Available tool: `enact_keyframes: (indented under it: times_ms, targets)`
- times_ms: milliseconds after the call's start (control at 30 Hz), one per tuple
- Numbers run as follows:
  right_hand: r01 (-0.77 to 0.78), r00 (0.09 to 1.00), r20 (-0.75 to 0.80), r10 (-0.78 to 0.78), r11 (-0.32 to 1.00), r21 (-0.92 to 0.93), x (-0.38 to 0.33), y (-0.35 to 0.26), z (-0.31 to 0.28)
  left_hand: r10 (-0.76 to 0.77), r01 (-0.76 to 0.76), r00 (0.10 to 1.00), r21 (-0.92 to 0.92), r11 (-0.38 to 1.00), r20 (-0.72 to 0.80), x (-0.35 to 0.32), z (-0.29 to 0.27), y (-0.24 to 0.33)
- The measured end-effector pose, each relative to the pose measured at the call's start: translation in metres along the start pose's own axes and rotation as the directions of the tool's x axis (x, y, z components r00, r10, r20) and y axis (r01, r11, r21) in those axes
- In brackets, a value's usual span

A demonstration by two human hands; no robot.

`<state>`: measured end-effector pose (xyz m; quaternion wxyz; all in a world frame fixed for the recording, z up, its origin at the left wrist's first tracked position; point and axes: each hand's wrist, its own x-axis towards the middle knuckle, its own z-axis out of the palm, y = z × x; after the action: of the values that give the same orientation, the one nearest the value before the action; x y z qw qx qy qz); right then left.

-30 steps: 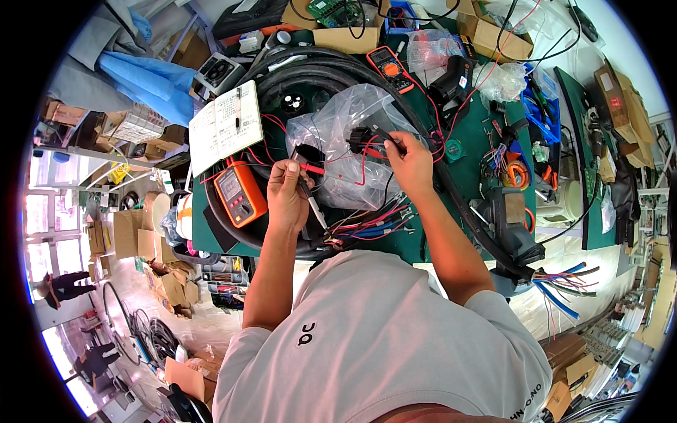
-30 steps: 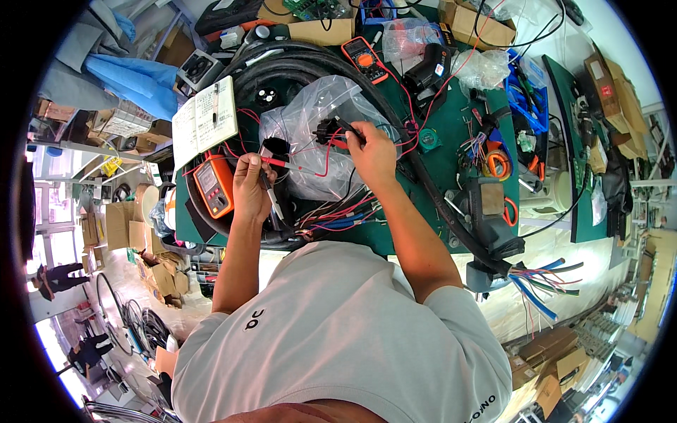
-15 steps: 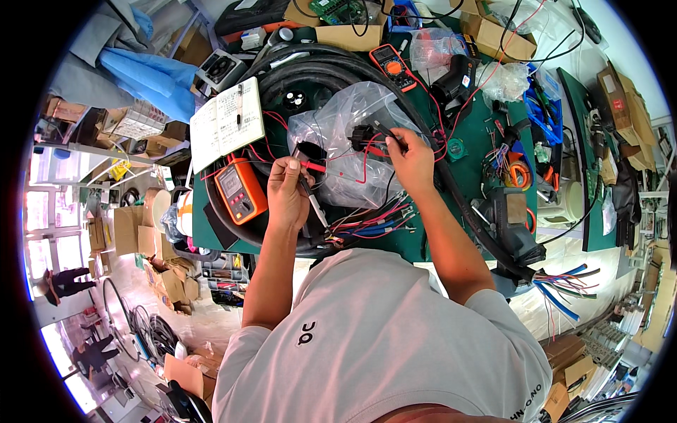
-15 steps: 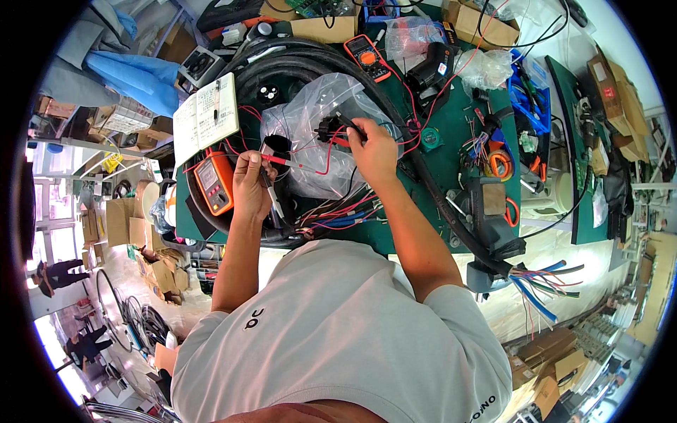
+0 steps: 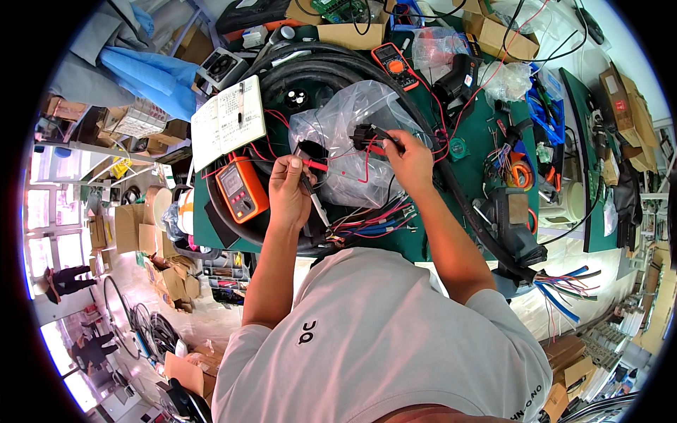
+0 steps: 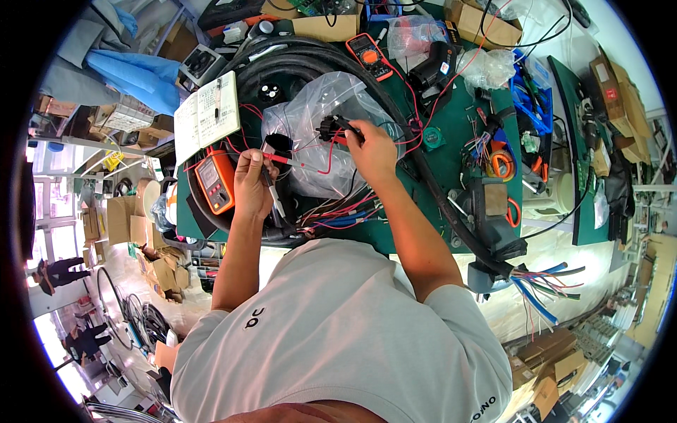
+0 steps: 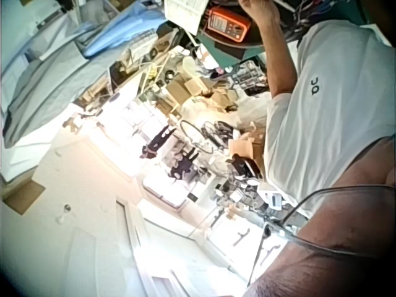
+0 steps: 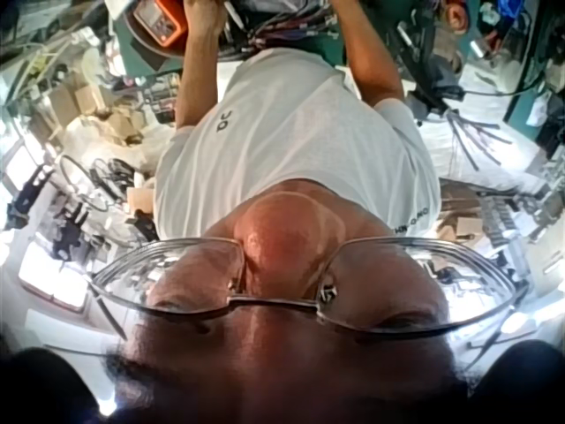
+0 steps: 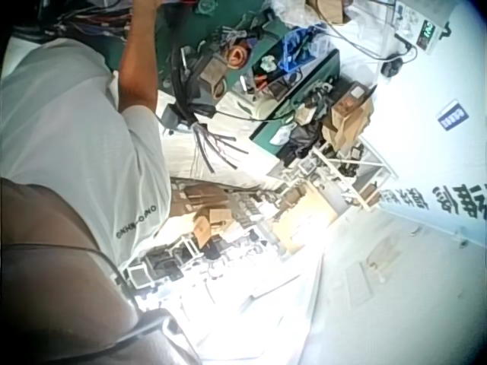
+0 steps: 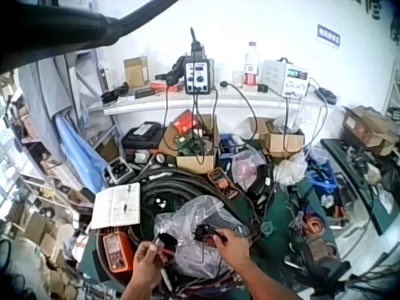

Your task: The person organizes several colored wires and connects them to electronic components at a repair bench while referring to a notebook.

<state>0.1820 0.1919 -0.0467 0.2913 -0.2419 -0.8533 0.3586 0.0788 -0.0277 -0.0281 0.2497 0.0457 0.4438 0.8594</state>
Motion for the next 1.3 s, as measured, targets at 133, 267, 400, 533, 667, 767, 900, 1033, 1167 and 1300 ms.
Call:
enact_keyframes:
  times_ms: [133,267,400,533,667,767,900,1033,1167,1300]
  targets:
    - [-0.06,0.998,-0.021,0.062,0.995,0.077,-0.001,0.001,0.0,0.009,-0.01,1.0,0.005,1.0,0.014,0.0,-0.001,-0.001]
    - [-0.046,0.999,-0.023,0.048,0.997,0.067,-0.002,0.001,-0.001,0.004,-0.004,1.0,0.002,1.0,0.016,-0.002,-0.002,-0.001]
    - [-0.029,0.999,0.02,0.028,0.999,0.043,-0.003,-0.005,-0.002,0.003,-0.003,1.0,-0.011,1.0,0.007,-0.003,-0.002,0.0]
    - [-0.003,1.0,-0.004,0.003,1.0,0.026,-0.004,-0.002,0.0,0.032,-0.033,0.999,0.048,0.998,0.007,-0.004,0.001,0.001]
    - [0.014,0.997,-0.076,-0.011,0.999,0.043,0.001,-0.004,-0.005,0.017,-0.018,1.0,0.043,0.999,0.017,-0.001,0.003,0.001]
    - [-0.006,1.0,-0.019,0.007,0.999,0.051,0.002,-0.013,-0.01,0.018,-0.017,1.0,0.058,0.998,-0.014,-0.001,0.003,0.002]
    - [0.004,1.0,-0.012,-0.004,1.0,0.009,0.001,-0.009,-0.008,0.013,-0.012,1.0,0.079,0.997,-0.019,0.001,0.006,0.002]
    - [-0.017,1.0,0.012,0.017,0.999,-0.035,-0.002,-0.006,-0.006,0.015,-0.013,1.0,0.091,0.996,-0.017,0.001,0.005,0.0]
    - [-0.021,1.0,0.01,0.021,1.0,-0.021,-0.001,-0.008,-0.007,0.022,-0.022,1.0,0.048,0.999,-0.018,0.003,0.003,-0.002]
    - [0.016,0.996,-0.086,-0.009,0.996,0.082,-0.001,-0.004,-0.003,0.035,-0.036,0.998,0.024,0.999,0.048,0.003,0.006,0.001]
